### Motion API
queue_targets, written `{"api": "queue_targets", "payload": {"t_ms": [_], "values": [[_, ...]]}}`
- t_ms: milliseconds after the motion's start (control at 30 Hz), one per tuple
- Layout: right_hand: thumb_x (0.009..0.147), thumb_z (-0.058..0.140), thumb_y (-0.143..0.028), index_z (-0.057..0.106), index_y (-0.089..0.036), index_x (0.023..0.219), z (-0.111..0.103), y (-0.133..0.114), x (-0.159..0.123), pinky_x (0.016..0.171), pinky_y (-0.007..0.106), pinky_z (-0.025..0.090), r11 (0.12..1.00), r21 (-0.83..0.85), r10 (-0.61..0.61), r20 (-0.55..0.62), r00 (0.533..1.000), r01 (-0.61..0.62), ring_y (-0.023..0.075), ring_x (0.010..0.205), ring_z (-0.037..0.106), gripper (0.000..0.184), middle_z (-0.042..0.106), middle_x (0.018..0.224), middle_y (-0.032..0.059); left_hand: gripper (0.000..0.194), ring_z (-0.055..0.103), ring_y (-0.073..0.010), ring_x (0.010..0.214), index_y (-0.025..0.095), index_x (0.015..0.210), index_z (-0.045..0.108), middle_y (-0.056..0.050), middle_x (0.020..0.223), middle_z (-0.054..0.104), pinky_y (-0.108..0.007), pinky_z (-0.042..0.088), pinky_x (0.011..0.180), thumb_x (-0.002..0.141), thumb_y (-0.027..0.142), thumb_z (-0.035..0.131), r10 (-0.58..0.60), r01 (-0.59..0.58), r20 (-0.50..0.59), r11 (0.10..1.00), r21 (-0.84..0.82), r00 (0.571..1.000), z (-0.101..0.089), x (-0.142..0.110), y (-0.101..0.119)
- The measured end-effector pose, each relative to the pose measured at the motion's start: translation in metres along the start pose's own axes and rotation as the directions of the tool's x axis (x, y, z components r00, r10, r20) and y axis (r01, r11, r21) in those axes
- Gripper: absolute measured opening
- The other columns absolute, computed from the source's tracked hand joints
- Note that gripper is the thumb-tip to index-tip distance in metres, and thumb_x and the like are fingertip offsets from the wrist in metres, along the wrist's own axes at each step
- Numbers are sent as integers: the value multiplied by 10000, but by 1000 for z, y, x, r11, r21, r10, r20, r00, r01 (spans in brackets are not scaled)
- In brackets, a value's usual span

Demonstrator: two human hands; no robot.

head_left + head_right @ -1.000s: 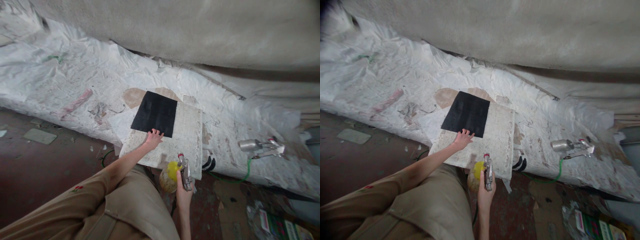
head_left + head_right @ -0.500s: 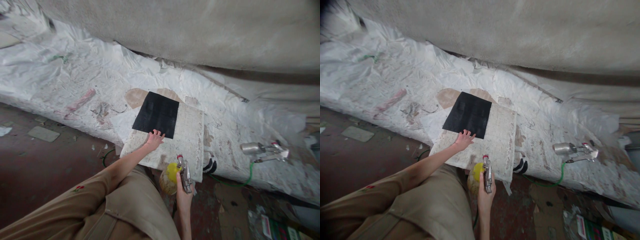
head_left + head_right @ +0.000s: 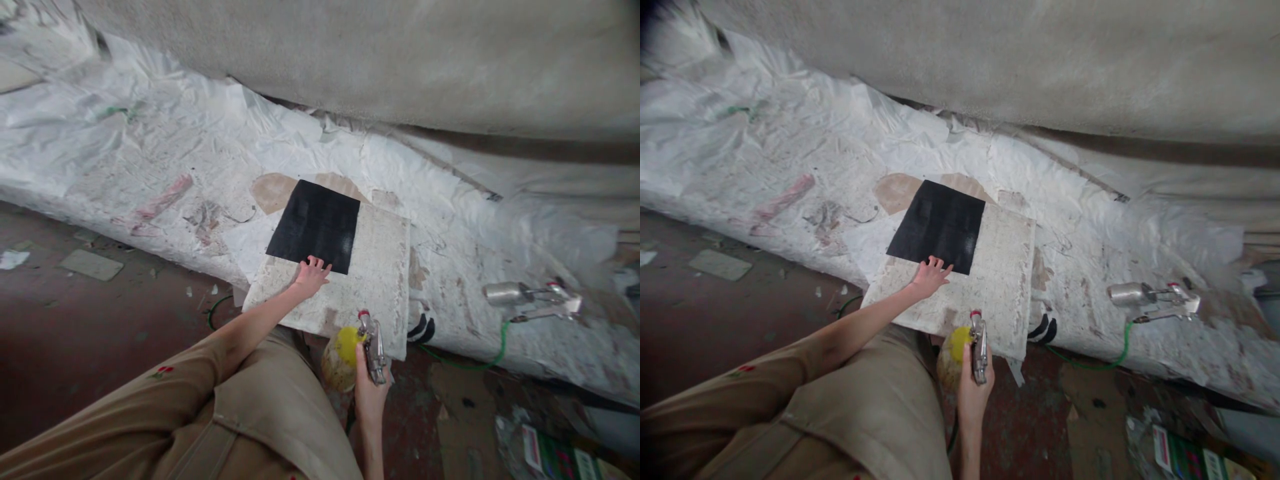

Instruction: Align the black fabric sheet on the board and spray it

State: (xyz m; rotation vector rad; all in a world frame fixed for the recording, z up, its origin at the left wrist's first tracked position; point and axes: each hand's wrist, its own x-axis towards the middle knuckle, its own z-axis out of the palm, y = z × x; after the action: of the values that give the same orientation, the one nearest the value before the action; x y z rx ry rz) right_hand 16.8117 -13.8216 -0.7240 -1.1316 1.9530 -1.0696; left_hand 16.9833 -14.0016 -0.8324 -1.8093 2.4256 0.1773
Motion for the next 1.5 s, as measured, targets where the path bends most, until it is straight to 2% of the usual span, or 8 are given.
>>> {"api": "queue_targets", "payload": {"t_ms": [133, 333, 567, 833, 1033, 1233, 1400, 1500], "values": [[773, 654, -469, 686, -133, 899, 0, -1, -1, 698, 296, 498, 1000, -12, 4, 37, 999, -3, 197, 760, 614, 361, 699, 827, 67, 555, 351, -441, 1217, 253, 1430, 408, -214, 1310, 453, -518, 407, 837, 921, 455, 500, -11, 11, 4, 1000, -25, 1000, 1, 0, 0], [765, 663, -483, 683, -119, 1045, -2, -7, 1, 843, 337, 497, 999, 29, 43, 34, 998, -44, 246, 959, 641, 460, 704, 1043, 122, 537, 355, -431, 1215, 255, 1420, 423, -205, 1295, 462, -510, 408, 840, 924, 446, 497, -9, 8, -19, 999, -48, 1000, 3, -1, 1], [762, 669, -481, 686, -96, 1007, 4, -10, 4, 802, 339, 506, 999, 30, 18, -56, 998, -16, 245, 898, 647, 457, 712, 977, 134, 543, 364, -435, 1209, 243, 1425, 420, -211, 1296, 465, -518, 413, 835, 924, 440, 499, -4, 4, -8, 999, -39, 1000, 0, 0, 2], [777, 658, -470, 677, -89, 1048, 8, -13, 5, 790, 340, 517, 998, 56, 3, -75, 997, 2, 247, 888, 657, 468, 714, 977, 143, 560, 364, -442, 1213, 236, 1426, 418, -216, 1307, 462, -541, 410, 850, 916, 446, 516, 1, -1, 6, 999, -33, 1000, -1, 0, 3], [767, 665, -483, 687, -108, 978, 10, -21, 10, 753, 319, 513, 1000, 15, -23, -33, 999, 24, 243, 869, 657, 430, 716, 917, 128, 558, 368, -437, 1212, 252, 1426, 414, -208, 1302, 466, -544, 416, 849, 916, 456, 511, -4, 4, -9, 1000, -17, 1000, 4, 1, 4], [765, 658, -498, 669, -99, 1057, 12, -28, 19, 834, 351, 501, 999, 43, 4, -95, 995, 0, 258, 947, 648, 494, 700, 1047, 153, 563, 373, -443, 1214, 245, 1426, 420, -219, 1303, 466, -556, 414, 849, 913, 458, 517, -5, 5, -9, 1000, -24, 1000, 6, 3, 5], [756, 671, -495, 687, -106, 984, 16, -30, 24, 776, 344, 509, 1000, 31, -4, -56, 998, 6, 254, 873, 656, 451, 716, 959, 141, 555, 377, -448, 1209, 244, 1421, 435, -222, 1297, 470, -563, 417, 841, 912, 450, 520, -4, 4, -12, 999, -35, 1000, 5, 4, 6], [756, 671, -492, 678, -101, 1048, 17, -33, 28, 819, 357, 505, 999, 53, -8, -92, 996, 13, 259, 926, 649, 488, 703, 1040, 153, 552, 379, -445, 1207, 250, 1418, 440, -218, 1296, 473, -563, 418, 839, 910, 450, 524, -5, 5, -10, 999, -46, 1000, 4, 4, 6]]}}
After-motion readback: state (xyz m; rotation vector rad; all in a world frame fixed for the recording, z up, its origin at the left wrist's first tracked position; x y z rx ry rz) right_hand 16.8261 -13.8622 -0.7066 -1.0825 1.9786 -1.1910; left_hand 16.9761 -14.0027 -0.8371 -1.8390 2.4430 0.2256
